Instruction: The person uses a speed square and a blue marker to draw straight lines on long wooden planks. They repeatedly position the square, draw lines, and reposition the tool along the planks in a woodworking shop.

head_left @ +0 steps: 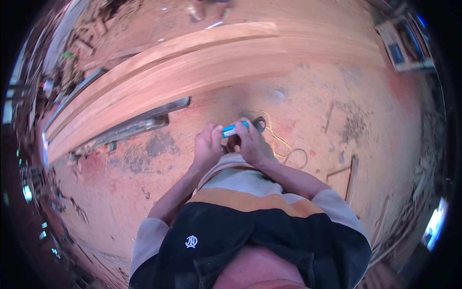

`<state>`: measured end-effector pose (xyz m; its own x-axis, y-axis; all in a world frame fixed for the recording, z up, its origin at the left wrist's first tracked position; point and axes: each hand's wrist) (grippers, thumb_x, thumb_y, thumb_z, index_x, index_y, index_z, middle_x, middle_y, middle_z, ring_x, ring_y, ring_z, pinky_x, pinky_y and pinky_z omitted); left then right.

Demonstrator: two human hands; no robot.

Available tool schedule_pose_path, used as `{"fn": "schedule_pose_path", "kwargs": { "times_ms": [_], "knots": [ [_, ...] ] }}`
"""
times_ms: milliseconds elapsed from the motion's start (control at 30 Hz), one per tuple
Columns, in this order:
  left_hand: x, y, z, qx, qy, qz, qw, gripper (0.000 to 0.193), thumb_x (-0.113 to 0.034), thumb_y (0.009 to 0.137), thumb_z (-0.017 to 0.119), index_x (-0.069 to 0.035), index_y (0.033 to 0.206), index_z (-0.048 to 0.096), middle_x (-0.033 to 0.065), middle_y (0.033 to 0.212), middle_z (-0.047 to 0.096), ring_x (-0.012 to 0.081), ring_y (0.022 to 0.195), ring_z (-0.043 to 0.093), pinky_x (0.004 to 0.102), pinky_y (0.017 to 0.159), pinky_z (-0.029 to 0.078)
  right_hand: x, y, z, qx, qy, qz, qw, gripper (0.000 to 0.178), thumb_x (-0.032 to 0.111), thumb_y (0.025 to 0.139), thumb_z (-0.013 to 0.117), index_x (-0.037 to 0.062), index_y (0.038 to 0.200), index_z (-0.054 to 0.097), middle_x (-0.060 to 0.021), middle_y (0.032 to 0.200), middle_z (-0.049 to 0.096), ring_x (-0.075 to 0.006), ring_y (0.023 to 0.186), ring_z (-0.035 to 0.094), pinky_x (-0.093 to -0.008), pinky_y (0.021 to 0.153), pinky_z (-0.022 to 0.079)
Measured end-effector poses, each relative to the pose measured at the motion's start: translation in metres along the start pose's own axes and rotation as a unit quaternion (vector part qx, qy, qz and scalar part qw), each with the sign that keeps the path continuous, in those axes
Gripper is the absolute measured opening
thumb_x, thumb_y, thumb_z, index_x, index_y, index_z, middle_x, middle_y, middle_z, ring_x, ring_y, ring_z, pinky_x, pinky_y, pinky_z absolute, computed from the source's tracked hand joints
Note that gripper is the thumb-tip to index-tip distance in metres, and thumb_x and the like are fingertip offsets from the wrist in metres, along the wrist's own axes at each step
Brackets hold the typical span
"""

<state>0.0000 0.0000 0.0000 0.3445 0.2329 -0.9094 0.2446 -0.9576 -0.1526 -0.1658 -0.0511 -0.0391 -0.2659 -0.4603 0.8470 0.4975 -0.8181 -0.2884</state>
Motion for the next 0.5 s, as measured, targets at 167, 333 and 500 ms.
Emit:
{"fn": "schedule_pose_path", "kwargs": {
  "times_ms": [167, 333, 500],
  "knots": [
    [-0.013, 0.003, -0.066, 0.093, 0.055, -0.009, 0.994, 0.026, -0.028, 0.105, 0.07, -0.002, 0.108, 0.072, 0.0186, 0.091, 0.076, 0.0343, 0.083, 0.075, 0.0444, 0.075, 0.056, -0.016, 0.007, 0.018, 0.131, -0.031, 0.101, 0.986, 0.036, 0.032, 0.115, 0.054, 0.0008, 0.132, 0.058, -0.0098, 0.088, 0.07, -0.0164, 0.073, 0.067, -0.031, 0.065, 0.054],
    [0.093, -0.065, -0.111, -0.024, 0.085, -0.128, 0.988, 0.034, -0.033, 0.106, 0.066, -0.003, 0.118, 0.078, 0.0233, 0.102, 0.078, 0.0382, 0.094, 0.076, 0.0447, 0.083, 0.057, -0.025, 0.046, 0.014, 0.192, -0.245, 0.079, 0.947, 0.042, 0.023, 0.109, 0.065, 0.0006, 0.145, 0.062, -0.0089, 0.101, 0.073, -0.0151, 0.088, 0.071, -0.0309, 0.079, 0.057],
    [0.178, -0.222, -0.077, -0.037, -0.075, -0.464, 0.882, 0.035, -0.031, 0.11, 0.065, -0.002, 0.127, 0.076, 0.0135, 0.1, 0.076, 0.0199, 0.089, 0.073, 0.0367, 0.082, 0.058, -0.01, 0.097, -0.023, 0.235, -0.342, 0.045, 0.909, 0.036, 0.022, 0.105, 0.071, 0.0002, 0.133, 0.071, -0.0089, 0.101, 0.075, -0.0146, 0.095, 0.072, -0.0303, 0.086, 0.058]
  ]
}}
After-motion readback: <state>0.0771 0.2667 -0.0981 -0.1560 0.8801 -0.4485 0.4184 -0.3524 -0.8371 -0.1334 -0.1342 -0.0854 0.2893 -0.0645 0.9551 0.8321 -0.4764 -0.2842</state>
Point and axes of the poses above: each hand's wrist, its own y-axis towards the middle knuckle, its own z-axis out of the palm, x = y × z
